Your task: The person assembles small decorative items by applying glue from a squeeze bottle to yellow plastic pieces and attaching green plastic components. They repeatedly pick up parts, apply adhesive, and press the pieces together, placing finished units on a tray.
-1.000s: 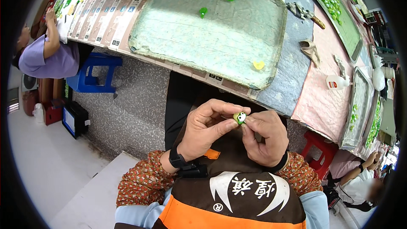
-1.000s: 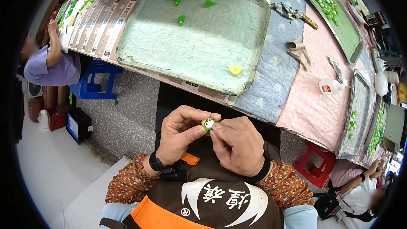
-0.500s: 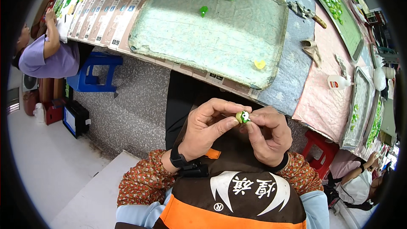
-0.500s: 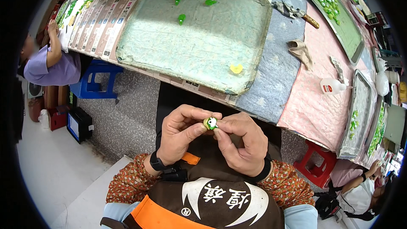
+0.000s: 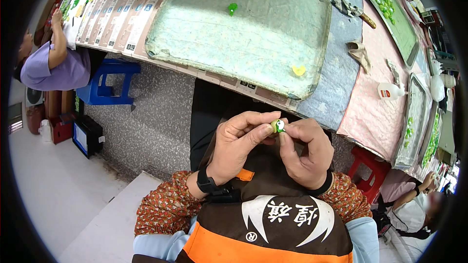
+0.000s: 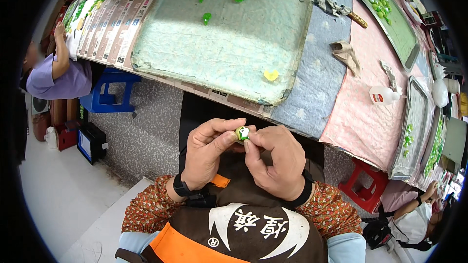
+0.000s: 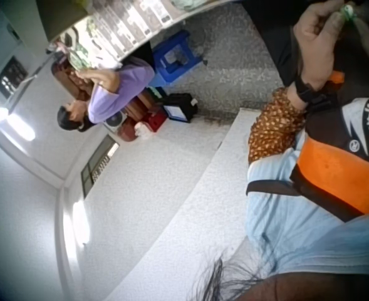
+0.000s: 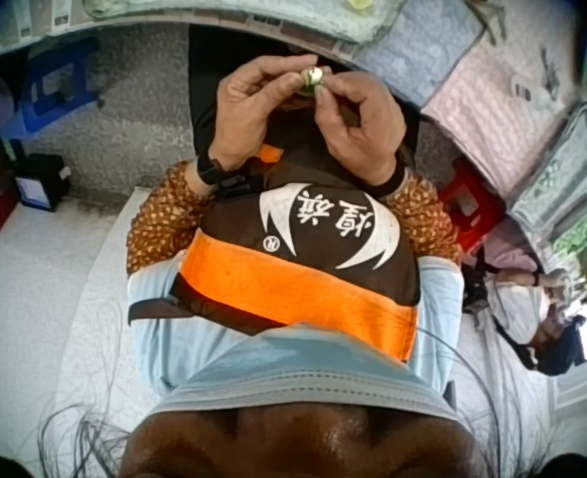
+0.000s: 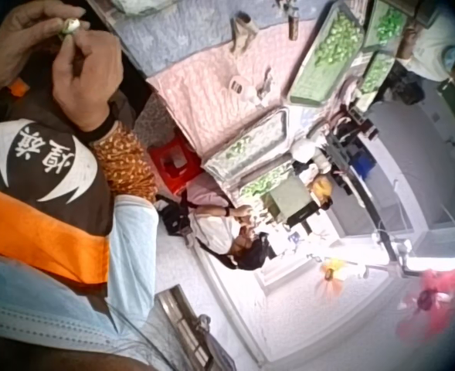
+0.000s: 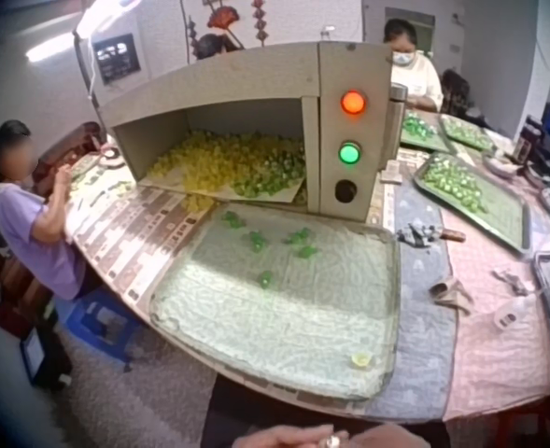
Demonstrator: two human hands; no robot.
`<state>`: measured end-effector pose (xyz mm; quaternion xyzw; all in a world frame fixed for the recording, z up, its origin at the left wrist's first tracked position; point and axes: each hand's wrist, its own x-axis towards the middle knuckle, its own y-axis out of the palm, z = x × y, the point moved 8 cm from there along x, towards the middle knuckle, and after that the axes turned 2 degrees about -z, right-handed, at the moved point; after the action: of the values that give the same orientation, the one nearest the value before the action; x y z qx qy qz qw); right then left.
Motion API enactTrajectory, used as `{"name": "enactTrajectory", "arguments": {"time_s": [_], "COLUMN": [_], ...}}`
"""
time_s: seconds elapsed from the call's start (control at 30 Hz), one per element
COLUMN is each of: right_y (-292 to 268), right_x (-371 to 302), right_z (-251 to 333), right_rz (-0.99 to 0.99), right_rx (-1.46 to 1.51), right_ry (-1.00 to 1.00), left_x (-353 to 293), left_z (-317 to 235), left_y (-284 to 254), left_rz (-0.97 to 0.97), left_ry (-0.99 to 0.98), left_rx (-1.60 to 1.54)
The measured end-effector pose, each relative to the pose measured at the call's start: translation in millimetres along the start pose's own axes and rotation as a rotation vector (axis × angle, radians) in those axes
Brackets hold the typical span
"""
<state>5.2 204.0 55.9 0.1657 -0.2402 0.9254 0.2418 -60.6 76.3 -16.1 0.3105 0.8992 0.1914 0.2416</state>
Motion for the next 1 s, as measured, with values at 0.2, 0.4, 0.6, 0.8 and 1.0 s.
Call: {"name": "enactTrajectory", "arguments": {"time_s": [0.2, 0.4, 0.6, 0.8, 1.0], "right_y": [0, -1, -2, -4, -1], "right_x": [-6, -2, -2, -7, -2], "right_z": [-23, -16, -17, -21, -9], "right_rz": [0.014, 0.027, 0.016, 0.004, 0.008], "right_rx": [0.19, 0.134, 0.164, 0.127, 0.041], "right_ry": [0.335, 0.245, 0.27, 0.294, 0.069], "left_x": [0, 0, -2, -3, -3], "left_z": [-5, -10, -8, -6, -9], "left_y": [5, 7, 9, 13, 14], "left_rz": [0.02, 0.056, 0.036, 0.072, 0.065], "left_ry": [0.004, 0.088, 0.006, -0.033, -0.002], "left_rx": [0.004, 0.132, 0.09, 0.048, 0.102]}}
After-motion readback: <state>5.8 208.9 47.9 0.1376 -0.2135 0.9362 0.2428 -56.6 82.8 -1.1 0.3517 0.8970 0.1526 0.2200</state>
